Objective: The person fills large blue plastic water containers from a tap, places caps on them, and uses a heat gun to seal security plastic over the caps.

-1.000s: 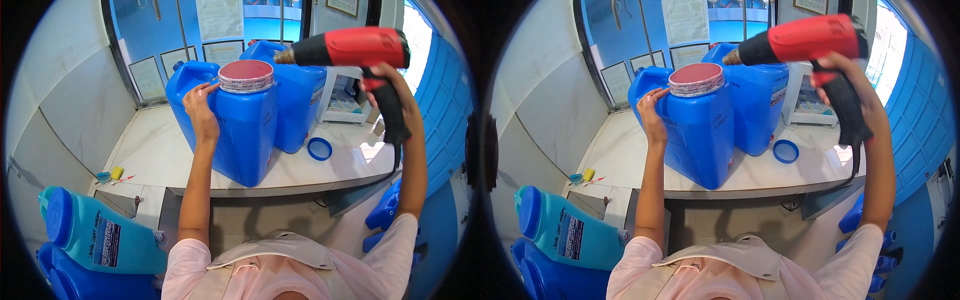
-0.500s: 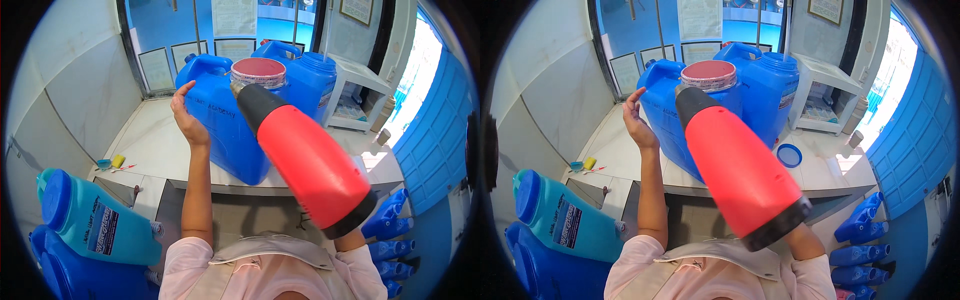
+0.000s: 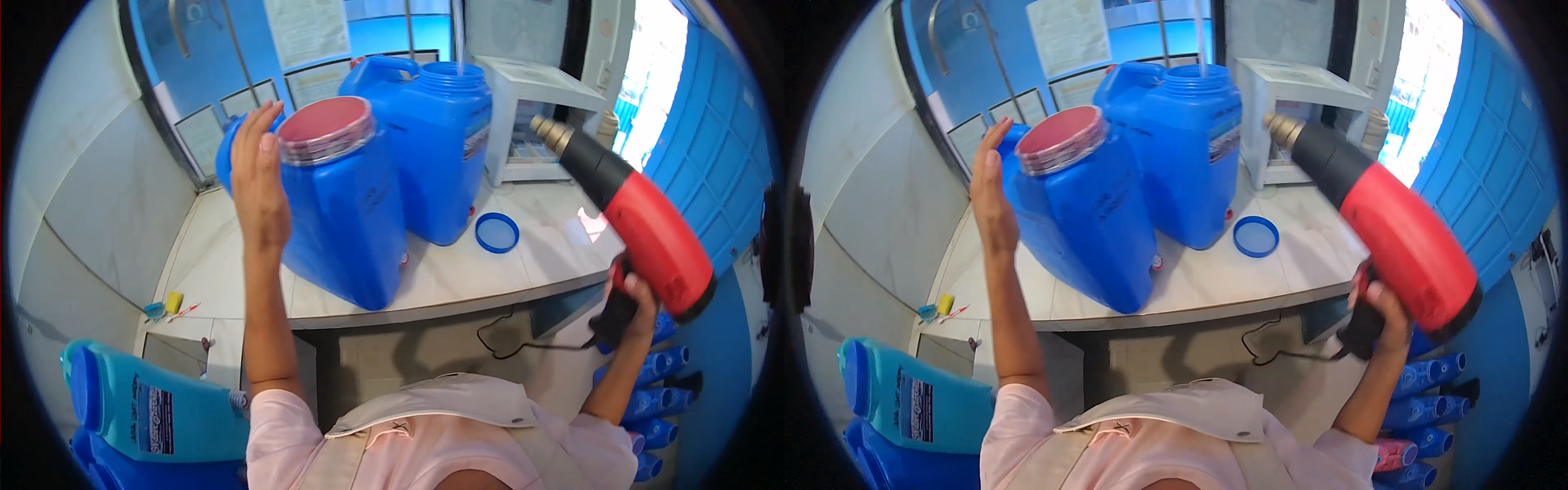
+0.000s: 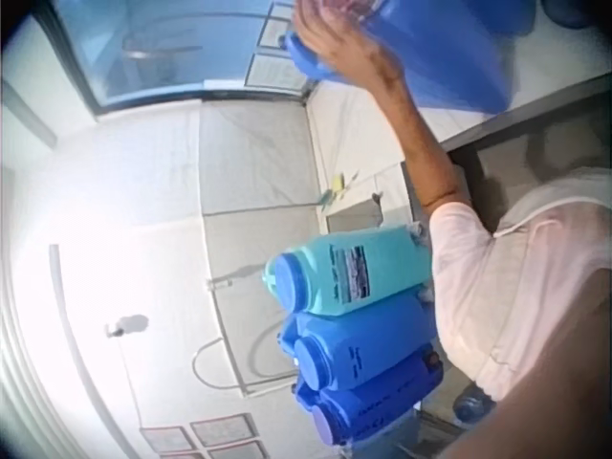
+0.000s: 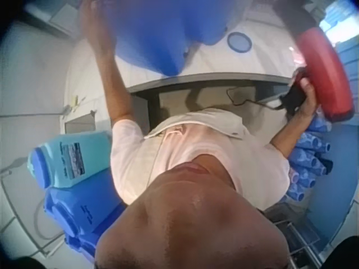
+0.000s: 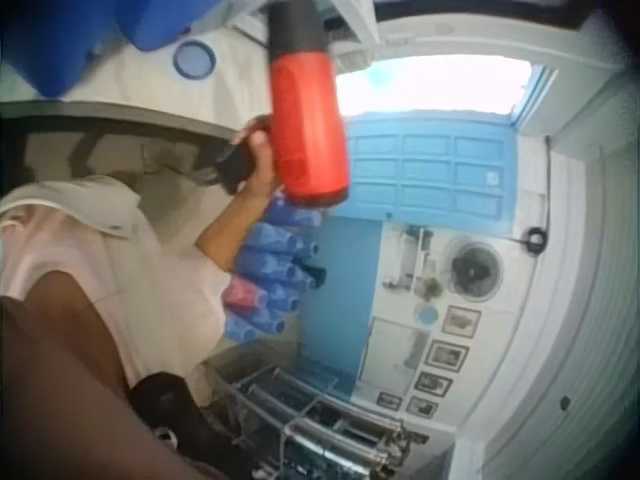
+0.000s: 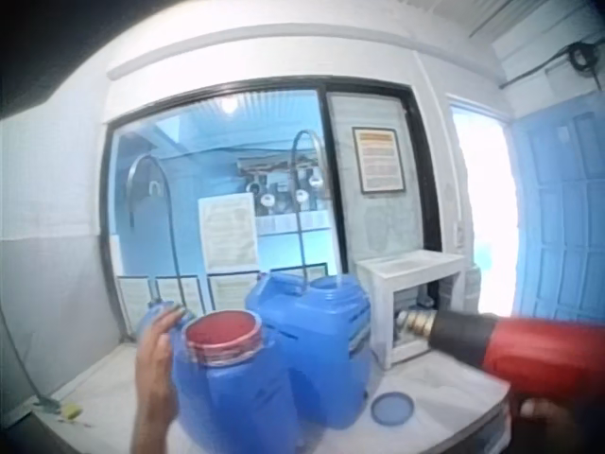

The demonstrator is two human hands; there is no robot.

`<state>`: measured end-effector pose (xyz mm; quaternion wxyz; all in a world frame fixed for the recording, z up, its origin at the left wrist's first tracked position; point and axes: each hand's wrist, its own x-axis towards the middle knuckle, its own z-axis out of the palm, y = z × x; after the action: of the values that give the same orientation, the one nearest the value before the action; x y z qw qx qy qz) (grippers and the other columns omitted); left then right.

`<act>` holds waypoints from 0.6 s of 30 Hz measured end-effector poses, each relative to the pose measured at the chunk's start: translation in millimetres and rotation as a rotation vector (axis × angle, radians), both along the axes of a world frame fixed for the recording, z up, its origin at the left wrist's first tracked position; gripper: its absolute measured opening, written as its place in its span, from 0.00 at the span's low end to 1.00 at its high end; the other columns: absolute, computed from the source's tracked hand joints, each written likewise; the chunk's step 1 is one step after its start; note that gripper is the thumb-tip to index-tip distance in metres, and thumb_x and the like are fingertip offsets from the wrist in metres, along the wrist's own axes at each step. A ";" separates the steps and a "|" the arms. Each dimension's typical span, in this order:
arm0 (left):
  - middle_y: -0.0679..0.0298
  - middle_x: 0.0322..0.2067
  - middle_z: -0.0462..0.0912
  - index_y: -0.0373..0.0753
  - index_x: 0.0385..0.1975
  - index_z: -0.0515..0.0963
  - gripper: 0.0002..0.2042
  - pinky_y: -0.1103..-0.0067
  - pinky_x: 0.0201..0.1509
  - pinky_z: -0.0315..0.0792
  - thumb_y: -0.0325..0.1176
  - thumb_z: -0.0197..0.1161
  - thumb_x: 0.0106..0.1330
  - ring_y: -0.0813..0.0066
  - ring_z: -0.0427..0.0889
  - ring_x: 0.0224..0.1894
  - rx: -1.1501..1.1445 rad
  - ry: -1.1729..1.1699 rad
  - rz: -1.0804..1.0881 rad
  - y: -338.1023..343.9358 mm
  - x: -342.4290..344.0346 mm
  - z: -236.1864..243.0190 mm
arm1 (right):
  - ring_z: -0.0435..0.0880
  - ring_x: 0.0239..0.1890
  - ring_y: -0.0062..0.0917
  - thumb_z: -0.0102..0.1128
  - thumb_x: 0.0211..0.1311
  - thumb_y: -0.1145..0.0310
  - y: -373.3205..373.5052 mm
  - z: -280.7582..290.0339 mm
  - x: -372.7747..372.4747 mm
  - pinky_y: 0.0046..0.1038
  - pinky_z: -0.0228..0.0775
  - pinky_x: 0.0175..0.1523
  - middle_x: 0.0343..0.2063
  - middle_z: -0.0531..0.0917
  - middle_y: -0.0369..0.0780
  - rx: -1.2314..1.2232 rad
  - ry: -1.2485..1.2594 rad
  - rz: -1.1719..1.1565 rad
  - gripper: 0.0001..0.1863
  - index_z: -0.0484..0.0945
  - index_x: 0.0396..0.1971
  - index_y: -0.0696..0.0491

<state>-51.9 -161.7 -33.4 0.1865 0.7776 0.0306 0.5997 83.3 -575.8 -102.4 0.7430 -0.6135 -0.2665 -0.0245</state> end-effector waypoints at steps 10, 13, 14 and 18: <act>0.51 0.62 0.55 0.39 0.60 0.57 0.22 0.71 0.68 0.43 0.42 0.33 0.69 0.53 0.50 0.65 0.114 1.101 0.197 -18.0 74.9 58.7 | 0.80 0.31 0.31 0.65 0.43 0.63 29.2 102.5 318.7 0.31 0.70 0.38 0.27 0.81 0.42 -0.604 -0.791 -0.379 0.20 0.75 0.36 0.58; 0.49 0.63 0.51 0.40 0.62 0.53 0.24 0.71 0.68 0.38 0.43 0.31 0.69 0.56 0.43 0.67 0.003 1.147 0.306 -14.4 93.8 64.8 | 0.80 0.34 0.39 0.61 0.41 0.66 72.1 135.2 418.4 0.34 0.70 0.40 0.27 0.80 0.48 -0.918 -1.076 -0.337 0.17 0.77 0.34 0.55; 0.50 0.63 0.50 0.40 0.62 0.53 0.24 0.70 0.68 0.38 0.45 0.31 0.69 0.56 0.43 0.67 0.036 1.179 0.340 -8.3 94.6 60.4 | 0.80 0.35 0.39 0.60 0.40 0.66 93.0 137.3 450.5 0.34 0.70 0.41 0.27 0.80 0.49 -1.115 -1.126 -0.365 0.16 0.78 0.34 0.54; 0.52 0.64 0.49 0.45 0.61 0.57 0.23 0.71 0.68 0.39 0.45 0.34 0.68 0.55 0.42 0.67 -0.062 1.245 0.479 -32.8 117.0 60.3 | 0.79 0.39 0.40 0.60 0.40 0.63 137.5 127.1 530.8 0.36 0.71 0.44 0.35 0.79 0.47 -1.236 -1.013 -0.409 0.17 0.79 0.35 0.48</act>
<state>65.1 -194.5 26.9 0.0180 0.9446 0.3218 0.0628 614.1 -438.3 24.6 0.0419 -0.8627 -0.4179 -0.2819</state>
